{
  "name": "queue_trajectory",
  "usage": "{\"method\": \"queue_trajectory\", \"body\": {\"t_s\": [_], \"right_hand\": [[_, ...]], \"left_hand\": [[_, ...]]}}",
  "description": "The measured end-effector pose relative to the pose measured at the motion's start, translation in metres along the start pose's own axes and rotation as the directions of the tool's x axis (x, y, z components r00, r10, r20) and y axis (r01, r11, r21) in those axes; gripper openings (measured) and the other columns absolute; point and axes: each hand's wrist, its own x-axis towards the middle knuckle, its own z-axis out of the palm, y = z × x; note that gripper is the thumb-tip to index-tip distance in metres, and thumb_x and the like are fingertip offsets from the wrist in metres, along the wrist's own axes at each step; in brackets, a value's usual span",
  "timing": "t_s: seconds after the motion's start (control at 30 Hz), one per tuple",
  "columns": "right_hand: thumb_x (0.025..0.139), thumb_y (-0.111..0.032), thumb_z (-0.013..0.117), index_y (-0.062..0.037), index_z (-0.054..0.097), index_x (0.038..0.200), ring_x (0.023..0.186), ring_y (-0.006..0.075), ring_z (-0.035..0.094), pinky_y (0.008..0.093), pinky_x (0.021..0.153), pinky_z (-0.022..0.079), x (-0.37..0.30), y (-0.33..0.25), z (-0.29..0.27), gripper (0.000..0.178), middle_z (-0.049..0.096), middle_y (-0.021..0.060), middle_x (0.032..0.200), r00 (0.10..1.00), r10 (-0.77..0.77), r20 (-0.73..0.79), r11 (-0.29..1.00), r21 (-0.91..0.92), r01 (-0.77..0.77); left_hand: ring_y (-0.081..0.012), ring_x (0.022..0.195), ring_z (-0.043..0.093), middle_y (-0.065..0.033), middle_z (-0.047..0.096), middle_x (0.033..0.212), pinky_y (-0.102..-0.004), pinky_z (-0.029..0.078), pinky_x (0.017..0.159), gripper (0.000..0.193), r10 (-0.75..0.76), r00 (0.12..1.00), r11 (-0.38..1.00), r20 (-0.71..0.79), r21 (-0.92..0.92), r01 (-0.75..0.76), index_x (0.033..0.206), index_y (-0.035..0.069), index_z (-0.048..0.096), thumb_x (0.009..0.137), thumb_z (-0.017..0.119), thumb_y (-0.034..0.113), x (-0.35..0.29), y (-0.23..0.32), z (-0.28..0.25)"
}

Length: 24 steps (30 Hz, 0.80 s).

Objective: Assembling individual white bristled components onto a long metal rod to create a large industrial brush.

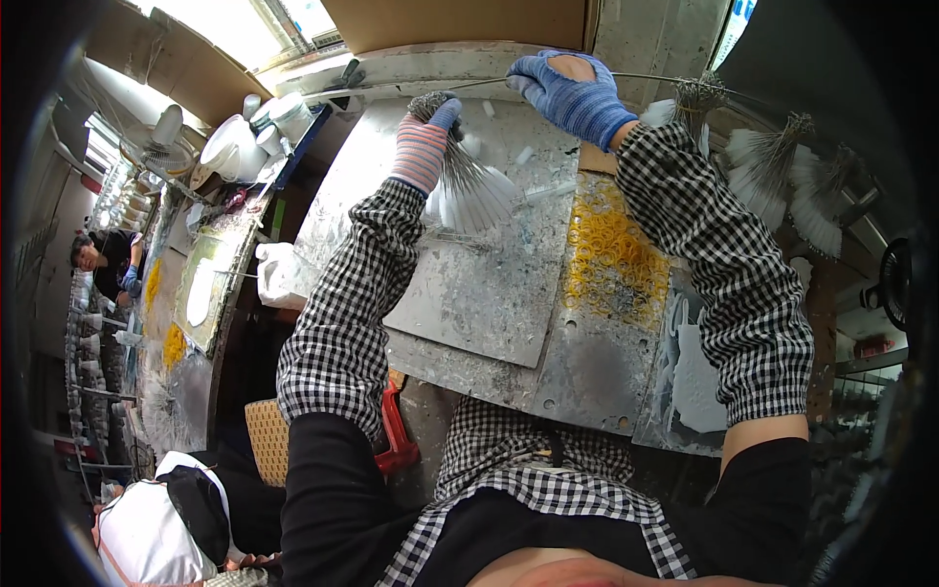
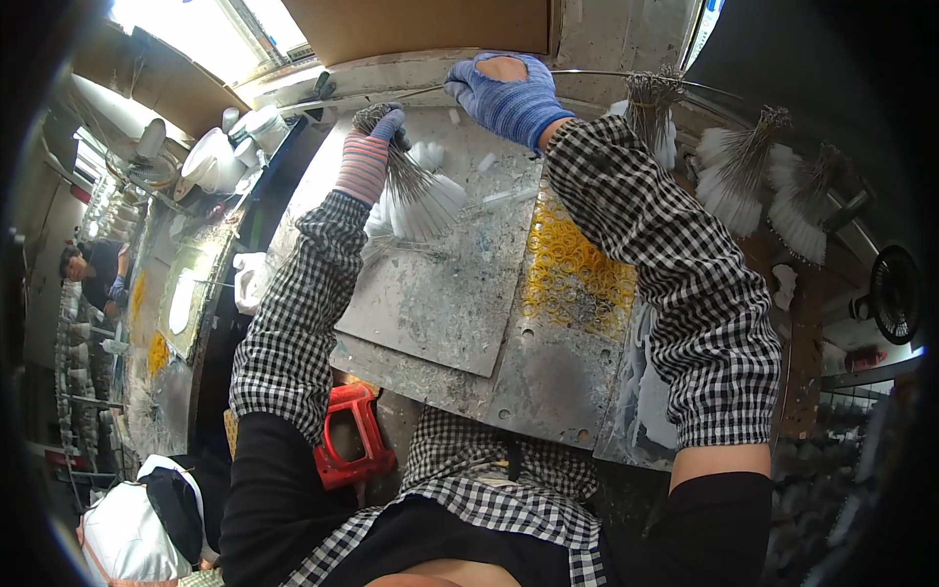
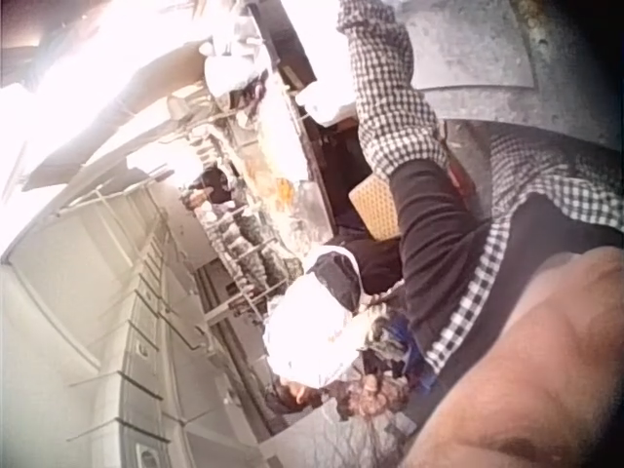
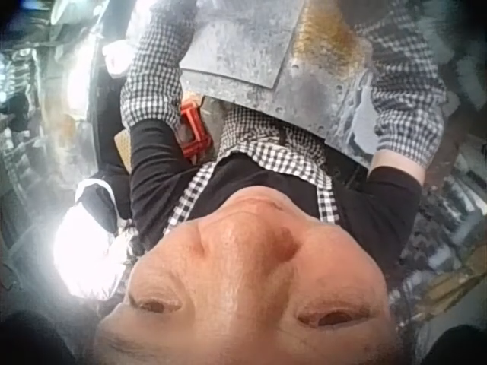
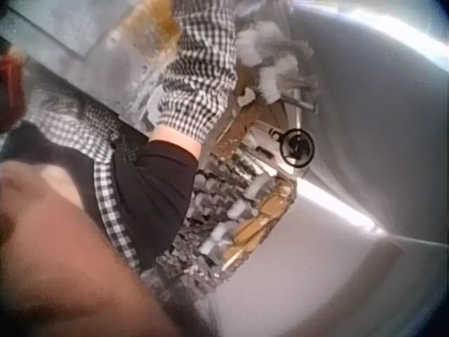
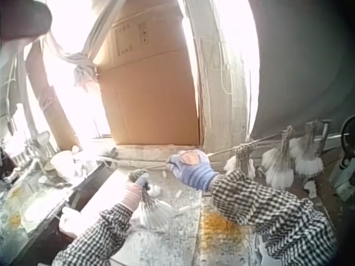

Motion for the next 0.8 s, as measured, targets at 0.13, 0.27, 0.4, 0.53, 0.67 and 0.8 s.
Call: {"method": "queue_trajectory", "body": {"t_s": [0.13, 0.27, 0.4, 0.53, 0.67, 0.8], "right_hand": [[0.096, -0.041, 0.058, -0.0206, 0.076, 0.107, 0.090, 0.0279, 0.071, 0.0424, 0.081, 0.055, -0.006, 0.000, -0.010, 0.029, 0.075, 0.0062, 0.095, 1.000, -0.024, -0.012, 0.999, 0.033, 0.025], [0.095, -0.040, 0.061, -0.0208, 0.076, 0.105, 0.088, 0.0276, 0.071, 0.0430, 0.080, 0.054, -0.011, -0.004, -0.011, 0.026, 0.075, 0.0055, 0.092, 0.995, -0.072, -0.074, 0.996, 0.056, 0.076], [0.094, -0.038, 0.062, -0.0194, 0.076, 0.103, 0.086, 0.0278, 0.071, 0.0434, 0.079, 0.054, -0.015, -0.008, -0.019, 0.025, 0.075, 0.0055, 0.092, 0.991, -0.096, -0.098, 0.993, 0.066, 0.103], [0.094, -0.037, 0.062, -0.0180, 0.076, 0.103, 0.087, 0.0285, 0.071, 0.0436, 0.078, 0.054, -0.021, -0.007, -0.028, 0.025, 0.074, 0.0063, 0.091, 0.990, -0.093, -0.106, 0.993, 0.068, 0.101], [0.094, -0.036, 0.061, -0.0175, 0.075, 0.107, 0.090, 0.0303, 0.071, 0.0434, 0.080, 0.055, -0.012, -0.011, -0.037, 0.026, 0.075, 0.0087, 0.096, 0.996, -0.084, -0.013, 0.994, 0.071, 0.084], [0.098, -0.034, 0.059, -0.0134, 0.071, 0.111, 0.089, 0.0302, 0.070, 0.0422, 0.083, 0.055, -0.003, -0.003, -0.036, 0.027, 0.073, 0.0093, 0.099, 0.983, -0.148, 0.110, 0.989, 0.037, 0.145]], "left_hand": [[-0.0098, 0.065, 0.060, 0.0008, 0.069, 0.078, -0.0264, 0.050, 0.062, 0.008, 0.007, 1.000, 0.987, 0.011, 0.161, -0.009, 0.092, 0.008, 0.072, 0.091, 0.077, 0.013, -0.002, 0.005, 0.012], [-0.0097, 0.076, 0.063, -0.0010, 0.069, 0.087, -0.0276, 0.052, 0.073, 0.021, 0.225, 0.965, 0.971, 0.135, -0.109, -0.211, 0.103, 0.006, 0.068, 0.089, 0.080, 0.016, -0.003, -0.007, 0.013], [-0.0087, 0.083, 0.063, -0.0038, 0.070, 0.102, -0.0263, 0.053, 0.076, 0.032, 0.566, 0.821, 0.586, 0.074, 0.665, -0.463, 0.120, 0.004, 0.062, 0.093, 0.075, 0.013, -0.018, -0.015, 0.026], [-0.0110, 0.090, 0.064, -0.0044, 0.072, 0.104, -0.0270, 0.052, 0.083, 0.036, 0.274, 0.949, 0.920, 0.156, 0.245, -0.306, 0.119, 0.005, 0.060, 0.088, 0.079, 0.010, -0.015, -0.007, 0.031], [-0.0092, 0.086, 0.066, -0.0026, 0.072, 0.099, -0.0246, 0.054, 0.079, 0.028, 0.281, 0.946, 0.938, 0.164, 0.161, -0.306, 0.115, 0.006, 0.066, 0.088, 0.077, 0.004, -0.015, 0.002, 0.044], [-0.0098, 0.082, 0.066, -0.0024, 0.071, 0.097, -0.0246, 0.054, 0.076, 0.036, 0.045, 0.938, 0.999, 0.345, -0.027, -0.038, 0.126, 0.008, 0.065, 0.092, 0.075, 0.009, -0.007, 0.009, 0.025]]}}
